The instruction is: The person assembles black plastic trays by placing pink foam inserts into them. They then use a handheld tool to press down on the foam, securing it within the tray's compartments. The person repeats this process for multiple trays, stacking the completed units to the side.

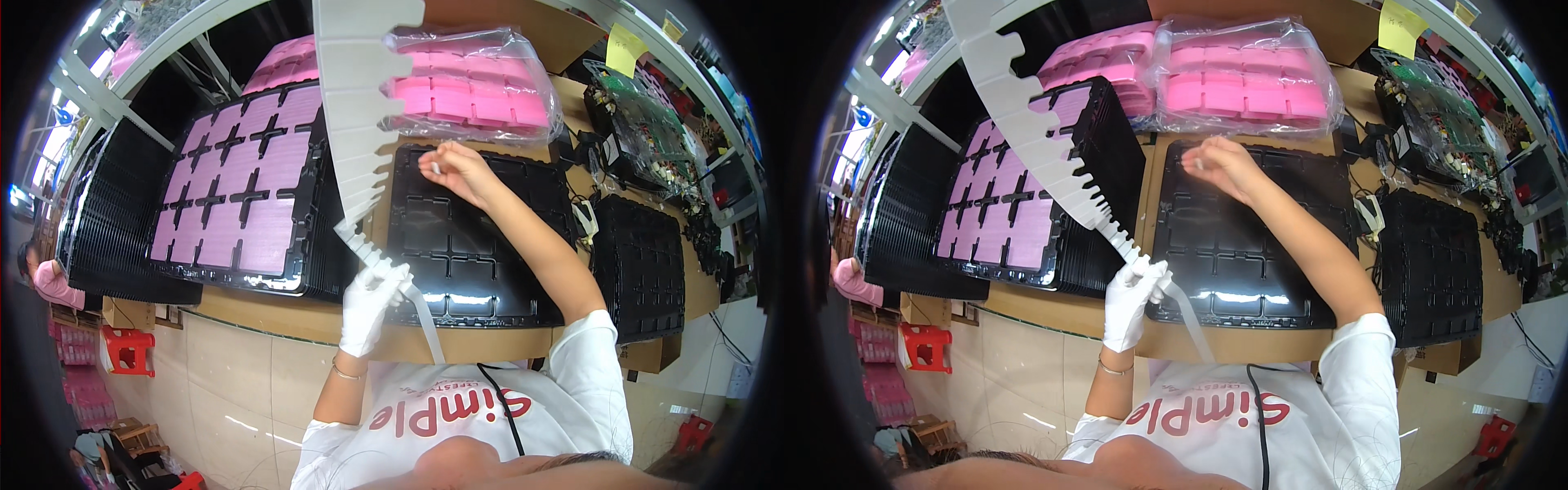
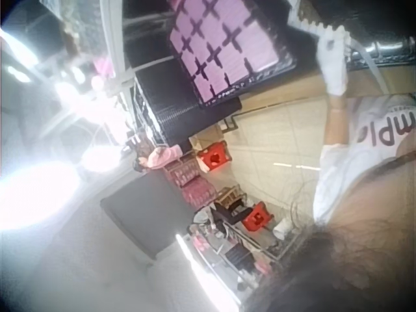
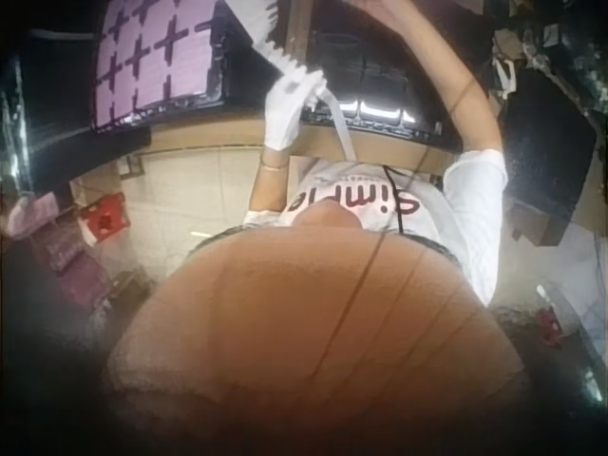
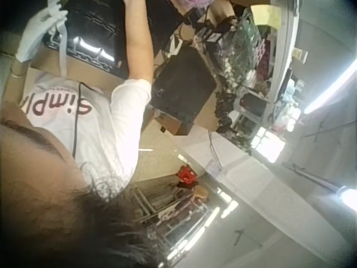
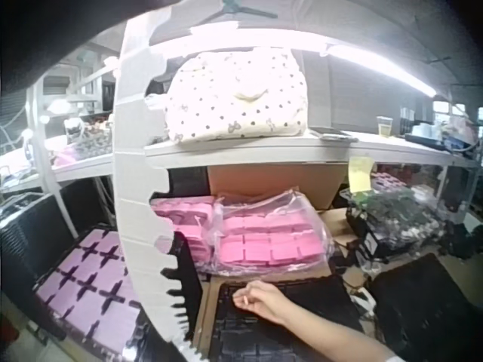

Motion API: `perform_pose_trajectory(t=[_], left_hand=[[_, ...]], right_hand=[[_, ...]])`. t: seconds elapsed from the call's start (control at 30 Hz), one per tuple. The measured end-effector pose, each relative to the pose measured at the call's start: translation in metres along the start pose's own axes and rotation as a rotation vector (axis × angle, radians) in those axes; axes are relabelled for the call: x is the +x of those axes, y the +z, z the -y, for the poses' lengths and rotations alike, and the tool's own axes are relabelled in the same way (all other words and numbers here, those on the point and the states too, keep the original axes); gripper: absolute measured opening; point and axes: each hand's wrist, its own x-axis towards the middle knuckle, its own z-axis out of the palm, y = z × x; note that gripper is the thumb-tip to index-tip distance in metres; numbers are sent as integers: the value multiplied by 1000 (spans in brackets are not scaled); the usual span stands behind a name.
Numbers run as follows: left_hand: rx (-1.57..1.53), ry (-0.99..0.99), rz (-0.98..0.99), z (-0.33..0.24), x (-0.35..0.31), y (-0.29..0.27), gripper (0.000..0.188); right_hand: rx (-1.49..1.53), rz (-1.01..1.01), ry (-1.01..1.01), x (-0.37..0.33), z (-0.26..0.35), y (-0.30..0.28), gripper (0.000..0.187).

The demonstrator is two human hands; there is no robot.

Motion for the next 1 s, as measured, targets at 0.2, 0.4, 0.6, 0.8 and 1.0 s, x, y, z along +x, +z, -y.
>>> perform_pose_trajectory(t=[0.2, 0.4, 0.6, 0.8, 1.0], left_hand=[[-76, 25, -17, -4, -16, 20, 10], [-98, -36, 51, 3, -27, 30, 12], [-49, 90, -91, 14, -30, 22, 9], [53, 94, -236, 12, -39, -18, 17], [186, 12, -177, 27, -44, -29, 30]], right_hand=[[-256, -46, 267, -141, -16, 54, 12], [-732, -95, -142, -195, -45, 66, 10], [-1065, 61, -692, -192, -52, 65, 10], [-1047, 198, -298, -171, -34, 72, 9], [-1292, 442, -182, -133, -57, 64, 10]])
